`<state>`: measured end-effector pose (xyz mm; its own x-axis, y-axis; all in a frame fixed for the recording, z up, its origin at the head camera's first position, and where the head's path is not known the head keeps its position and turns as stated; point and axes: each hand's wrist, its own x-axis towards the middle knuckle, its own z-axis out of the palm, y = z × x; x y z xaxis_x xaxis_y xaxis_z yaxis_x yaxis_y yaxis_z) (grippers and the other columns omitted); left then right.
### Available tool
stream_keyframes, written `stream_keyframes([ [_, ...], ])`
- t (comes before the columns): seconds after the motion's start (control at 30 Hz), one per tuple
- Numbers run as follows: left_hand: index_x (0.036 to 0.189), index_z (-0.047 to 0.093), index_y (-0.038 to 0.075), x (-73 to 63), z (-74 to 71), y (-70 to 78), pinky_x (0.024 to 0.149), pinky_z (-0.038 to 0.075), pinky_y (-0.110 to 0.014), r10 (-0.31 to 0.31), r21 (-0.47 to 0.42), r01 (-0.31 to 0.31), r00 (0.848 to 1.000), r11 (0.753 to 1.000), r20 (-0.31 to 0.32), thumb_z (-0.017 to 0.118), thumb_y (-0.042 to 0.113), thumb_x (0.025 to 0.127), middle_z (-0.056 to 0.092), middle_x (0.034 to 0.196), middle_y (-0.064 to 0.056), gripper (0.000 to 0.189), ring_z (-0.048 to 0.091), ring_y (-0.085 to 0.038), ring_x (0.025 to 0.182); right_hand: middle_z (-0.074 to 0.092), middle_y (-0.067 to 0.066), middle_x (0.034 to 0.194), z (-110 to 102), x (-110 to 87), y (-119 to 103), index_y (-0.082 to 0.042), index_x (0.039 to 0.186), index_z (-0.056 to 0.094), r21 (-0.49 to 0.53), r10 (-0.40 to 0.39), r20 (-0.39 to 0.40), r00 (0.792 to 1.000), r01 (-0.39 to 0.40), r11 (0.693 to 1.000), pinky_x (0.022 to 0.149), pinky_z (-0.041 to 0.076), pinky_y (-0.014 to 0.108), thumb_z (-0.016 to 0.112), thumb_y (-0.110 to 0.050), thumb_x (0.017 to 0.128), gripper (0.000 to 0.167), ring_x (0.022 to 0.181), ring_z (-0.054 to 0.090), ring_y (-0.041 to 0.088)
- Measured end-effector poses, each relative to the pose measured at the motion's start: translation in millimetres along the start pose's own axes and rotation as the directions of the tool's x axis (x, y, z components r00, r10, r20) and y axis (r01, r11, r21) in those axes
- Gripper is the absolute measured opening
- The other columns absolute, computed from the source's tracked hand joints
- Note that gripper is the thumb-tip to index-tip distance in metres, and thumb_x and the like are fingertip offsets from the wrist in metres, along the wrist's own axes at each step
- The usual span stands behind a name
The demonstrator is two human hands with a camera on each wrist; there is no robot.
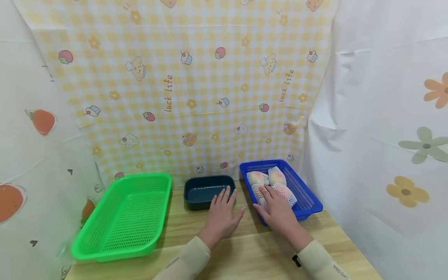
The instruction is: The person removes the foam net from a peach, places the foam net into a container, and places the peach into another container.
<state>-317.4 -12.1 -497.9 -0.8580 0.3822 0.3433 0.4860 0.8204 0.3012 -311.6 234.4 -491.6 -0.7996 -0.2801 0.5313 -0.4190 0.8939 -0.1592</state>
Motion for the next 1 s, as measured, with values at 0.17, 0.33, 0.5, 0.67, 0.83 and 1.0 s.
stream_keyframes([
  [0.17,0.172,0.039,0.012,12.7,11.3,10.1,0.130,0.026,-0.066,0.011,-0.005,-0.011,1.000,1.000,0.019,0.043,0.064,0.114,0.029,0.180,-0.017,0.078,0.029,-0.039,0.165,0.054,0.026,0.160,-8.3,-4.3,17.7,-0.002,0.158,0.057,0.014,0.037,0.000,0.999,-0.037,0.999,0.114,0.046,0.070,0.077,-0.040,0.105,0.068,0.145,0.054,0.049],
  [0.33,0.173,0.038,0.013,24.4,21.3,23.3,0.130,0.026,-0.065,0.033,0.007,-0.033,0.999,0.999,0.033,0.039,0.068,0.113,0.033,0.179,-0.016,0.081,0.030,-0.037,0.165,0.054,0.026,0.160,-18.2,-6.5,32.1,-0.003,0.159,0.057,0.012,0.070,-0.006,0.998,-0.070,0.998,0.114,0.045,0.072,0.077,-0.039,0.105,0.068,0.145,0.052,0.050],
  [0.5,0.173,0.038,0.014,37.4,28.7,34.3,0.131,0.025,-0.064,0.040,0.027,-0.040,0.999,0.999,0.029,0.041,0.065,0.114,0.030,0.180,-0.015,0.078,0.029,-0.036,0.165,0.053,0.027,0.161,-21.4,-2.7,42.7,-0.003,0.158,0.058,-0.005,0.072,-0.005,0.997,-0.072,0.997,0.115,0.044,0.072,0.074,-0.040,0.107,0.065,0.146,0.051,0.051],
  [0.67,0.172,0.041,0.013,44.6,30.8,45.2,0.130,0.026,-0.065,0.057,0.016,-0.057,0.998,0.998,0.033,0.046,0.064,0.113,0.032,0.179,-0.018,0.079,0.030,-0.038,0.165,0.053,0.028,0.161,-22.3,-0.3,48.4,-0.003,0.155,0.060,-0.006,0.072,0.003,0.997,-0.072,0.997,0.114,0.045,0.072,0.076,-0.040,0.106,0.064,0.147,0.051,0.051],
  [0.83,0.172,0.041,0.015,49.9,36.7,51.1,0.129,0.029,-0.065,0.062,0.052,-0.063,0.998,0.997,0.027,0.041,0.068,0.112,0.035,0.177,-0.016,0.080,0.033,-0.038,0.164,0.055,0.029,0.158,-23.4,-1.6,51.9,0.000,0.157,0.058,-0.031,0.070,0.003,0.998,-0.070,0.997,0.115,0.044,0.071,0.075,-0.040,0.106,0.067,0.145,0.052,0.052],
  [1.0,0.172,0.041,0.015,55.1,42.0,55.6,0.129,0.028,-0.065,0.072,0.056,-0.074,0.997,0.996,0.032,0.042,0.068,0.112,0.037,0.176,-0.017,0.080,0.033,-0.038,0.163,0.055,0.031,0.157,-26.5,-4.0,55.5,0.002,0.155,0.059,-0.042,0.074,0.003,0.997,-0.074,0.996,0.115,0.045,0.070,0.074,-0.039,0.106,0.065,0.144,0.053,0.052],
])
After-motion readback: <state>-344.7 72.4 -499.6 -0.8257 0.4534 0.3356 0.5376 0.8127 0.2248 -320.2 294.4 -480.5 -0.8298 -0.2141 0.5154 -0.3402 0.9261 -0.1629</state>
